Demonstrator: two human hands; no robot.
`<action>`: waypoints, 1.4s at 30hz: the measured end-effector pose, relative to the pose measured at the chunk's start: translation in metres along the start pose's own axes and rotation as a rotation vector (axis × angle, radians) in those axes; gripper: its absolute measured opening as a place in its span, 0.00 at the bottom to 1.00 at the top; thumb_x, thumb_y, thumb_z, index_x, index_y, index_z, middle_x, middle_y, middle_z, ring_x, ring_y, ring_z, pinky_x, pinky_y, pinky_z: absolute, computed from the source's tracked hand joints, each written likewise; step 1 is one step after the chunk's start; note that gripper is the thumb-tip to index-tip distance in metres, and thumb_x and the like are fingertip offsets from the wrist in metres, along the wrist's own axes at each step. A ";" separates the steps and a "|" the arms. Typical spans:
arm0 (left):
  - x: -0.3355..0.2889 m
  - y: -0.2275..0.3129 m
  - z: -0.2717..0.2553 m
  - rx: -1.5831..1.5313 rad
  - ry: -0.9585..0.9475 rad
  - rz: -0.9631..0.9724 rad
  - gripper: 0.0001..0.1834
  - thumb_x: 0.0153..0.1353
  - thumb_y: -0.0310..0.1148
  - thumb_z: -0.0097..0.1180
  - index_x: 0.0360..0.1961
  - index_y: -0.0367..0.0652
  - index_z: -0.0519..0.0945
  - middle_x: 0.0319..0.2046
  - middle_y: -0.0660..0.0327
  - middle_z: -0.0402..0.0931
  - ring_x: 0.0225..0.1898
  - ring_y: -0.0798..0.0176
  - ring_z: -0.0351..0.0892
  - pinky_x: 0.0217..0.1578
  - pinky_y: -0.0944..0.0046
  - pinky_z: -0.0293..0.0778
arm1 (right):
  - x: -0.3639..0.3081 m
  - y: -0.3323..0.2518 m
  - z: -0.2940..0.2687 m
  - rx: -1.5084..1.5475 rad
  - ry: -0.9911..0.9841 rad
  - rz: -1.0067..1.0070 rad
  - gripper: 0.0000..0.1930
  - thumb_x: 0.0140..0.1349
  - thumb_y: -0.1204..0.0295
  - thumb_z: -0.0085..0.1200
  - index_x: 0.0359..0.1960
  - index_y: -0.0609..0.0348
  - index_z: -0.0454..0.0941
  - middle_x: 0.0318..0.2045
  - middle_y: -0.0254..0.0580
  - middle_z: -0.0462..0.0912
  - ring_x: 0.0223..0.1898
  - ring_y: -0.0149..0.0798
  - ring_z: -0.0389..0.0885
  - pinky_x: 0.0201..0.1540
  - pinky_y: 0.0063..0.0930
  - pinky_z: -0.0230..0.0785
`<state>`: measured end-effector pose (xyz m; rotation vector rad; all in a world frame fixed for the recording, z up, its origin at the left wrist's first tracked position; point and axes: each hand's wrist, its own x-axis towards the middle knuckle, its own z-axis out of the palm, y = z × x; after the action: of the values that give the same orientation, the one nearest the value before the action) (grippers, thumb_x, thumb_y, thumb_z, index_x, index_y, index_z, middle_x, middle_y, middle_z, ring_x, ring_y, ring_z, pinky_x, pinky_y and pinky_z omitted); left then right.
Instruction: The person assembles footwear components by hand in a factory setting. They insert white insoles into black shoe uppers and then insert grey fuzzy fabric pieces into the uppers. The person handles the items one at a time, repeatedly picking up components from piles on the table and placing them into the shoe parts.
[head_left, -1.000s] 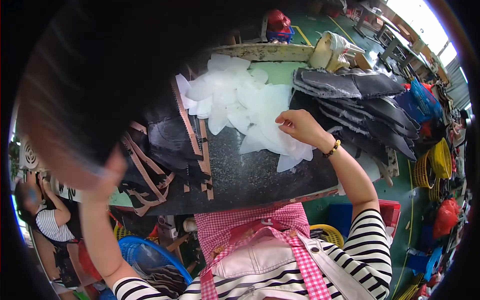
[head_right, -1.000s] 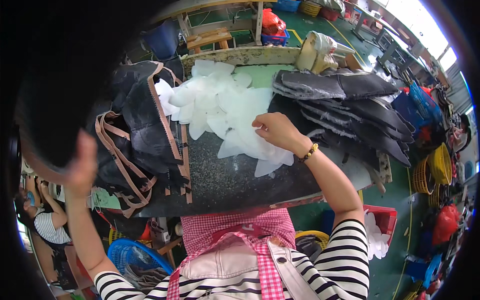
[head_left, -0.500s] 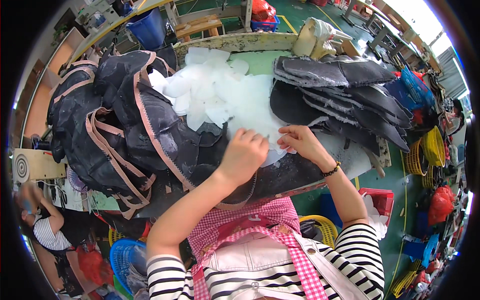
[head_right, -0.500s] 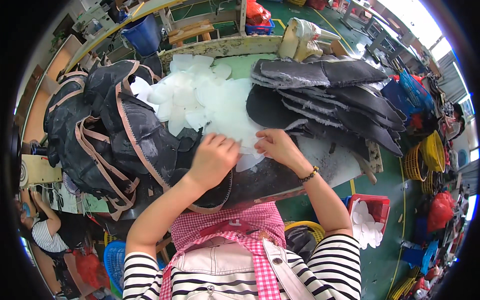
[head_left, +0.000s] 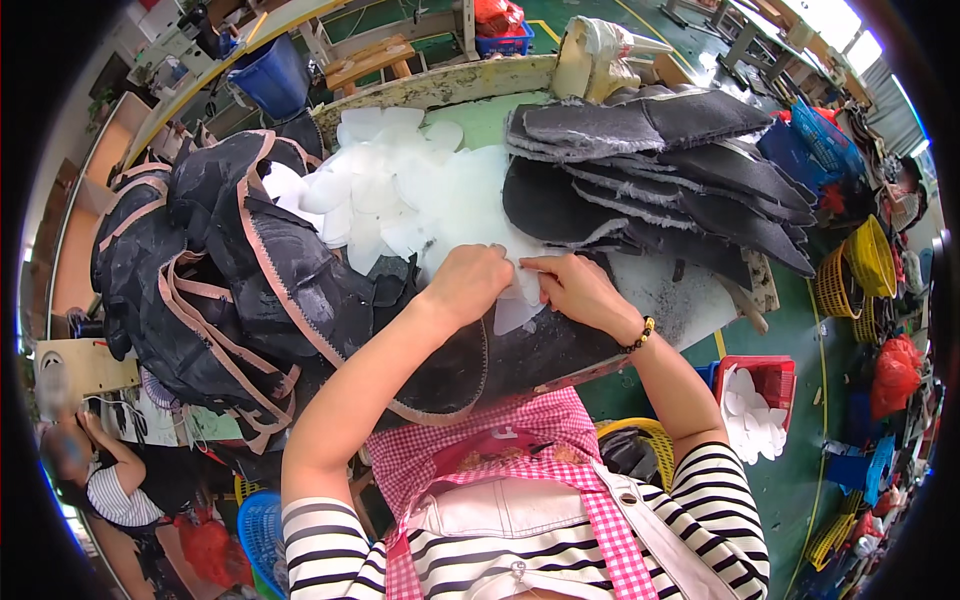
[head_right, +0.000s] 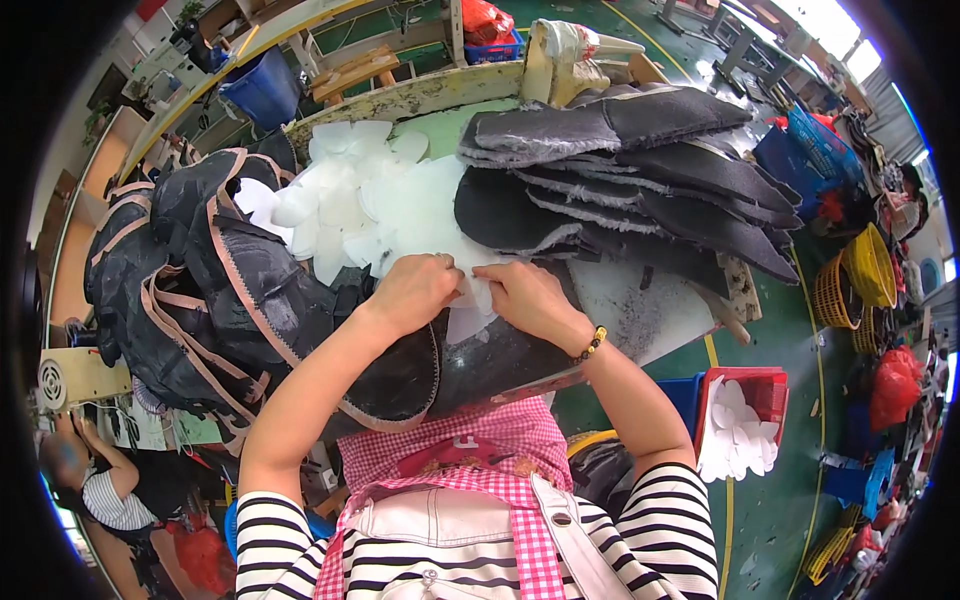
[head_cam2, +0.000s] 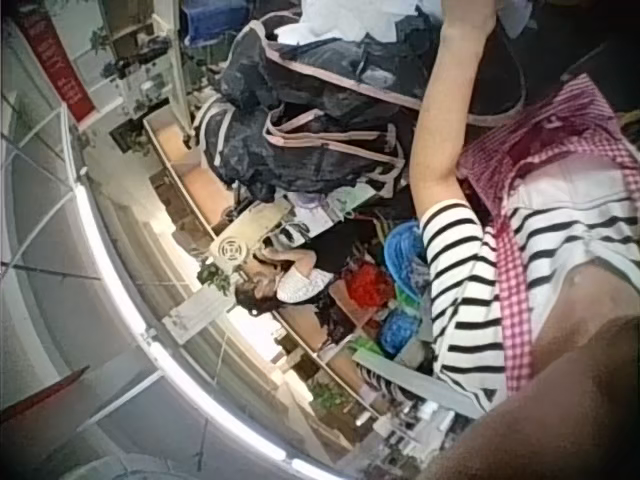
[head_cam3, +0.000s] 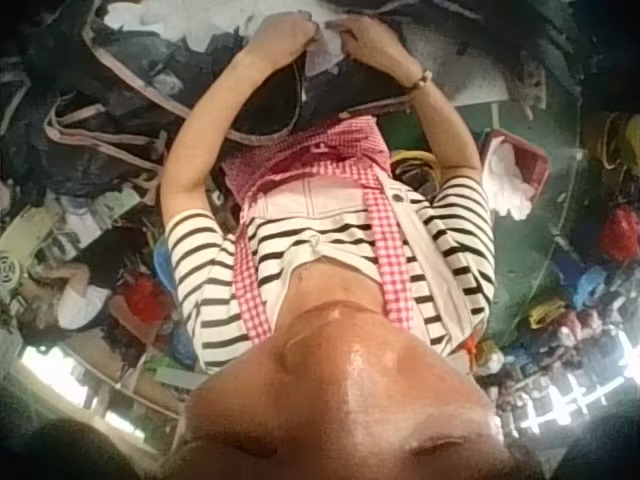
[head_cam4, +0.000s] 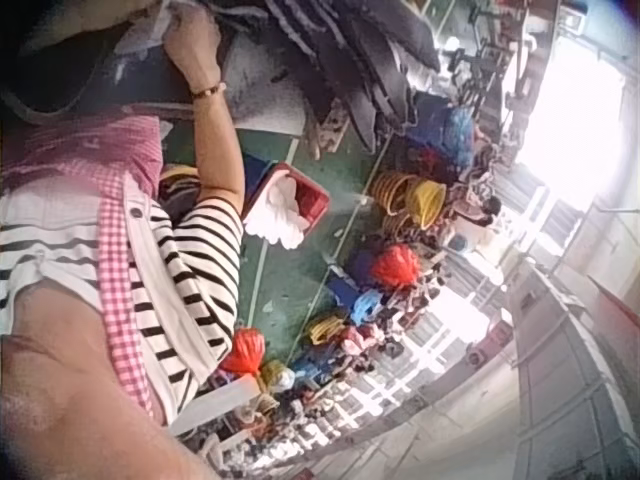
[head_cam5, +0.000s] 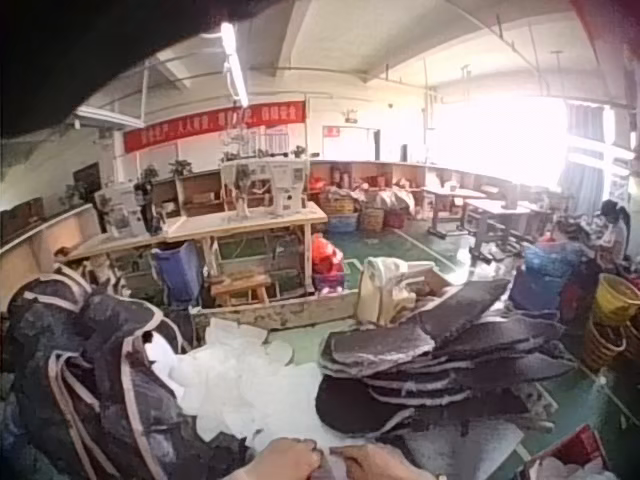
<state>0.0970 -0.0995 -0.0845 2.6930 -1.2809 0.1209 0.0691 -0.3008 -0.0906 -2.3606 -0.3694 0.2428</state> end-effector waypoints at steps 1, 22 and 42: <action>0.000 0.000 0.002 0.026 -0.013 0.018 0.04 0.48 0.25 0.56 0.26 0.40 0.81 0.27 0.55 0.79 0.33 0.51 0.82 0.35 0.55 0.77 | -0.001 -0.001 0.000 -0.008 0.009 -0.001 0.17 0.61 0.73 0.43 0.47 0.54 0.82 0.32 0.55 0.83 0.35 0.56 0.82 0.42 0.45 0.74; -0.174 0.062 -0.062 -1.424 0.879 -1.022 0.09 0.65 0.30 0.57 0.38 0.33 0.79 0.30 0.60 0.81 0.30 0.70 0.82 0.32 0.70 0.81 | -0.025 -0.071 0.015 1.033 -0.295 0.036 0.16 0.65 0.66 0.56 0.46 0.68 0.78 0.35 0.38 0.83 0.31 0.26 0.79 0.32 0.21 0.73; -0.227 0.014 -0.046 0.091 0.401 -0.655 0.27 0.43 0.22 0.63 0.49 0.44 0.76 0.61 0.55 0.67 0.67 0.47 0.59 0.65 0.43 0.56 | -0.026 -0.059 0.074 -0.200 0.382 -0.315 0.28 0.40 0.70 0.72 0.45 0.62 0.74 0.47 0.48 0.75 0.48 0.51 0.72 0.49 0.41 0.68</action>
<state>-0.0576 0.0734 -0.0695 2.8061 -0.2676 0.6022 0.0130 -0.2211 -0.1021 -2.4290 -0.5895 -0.4050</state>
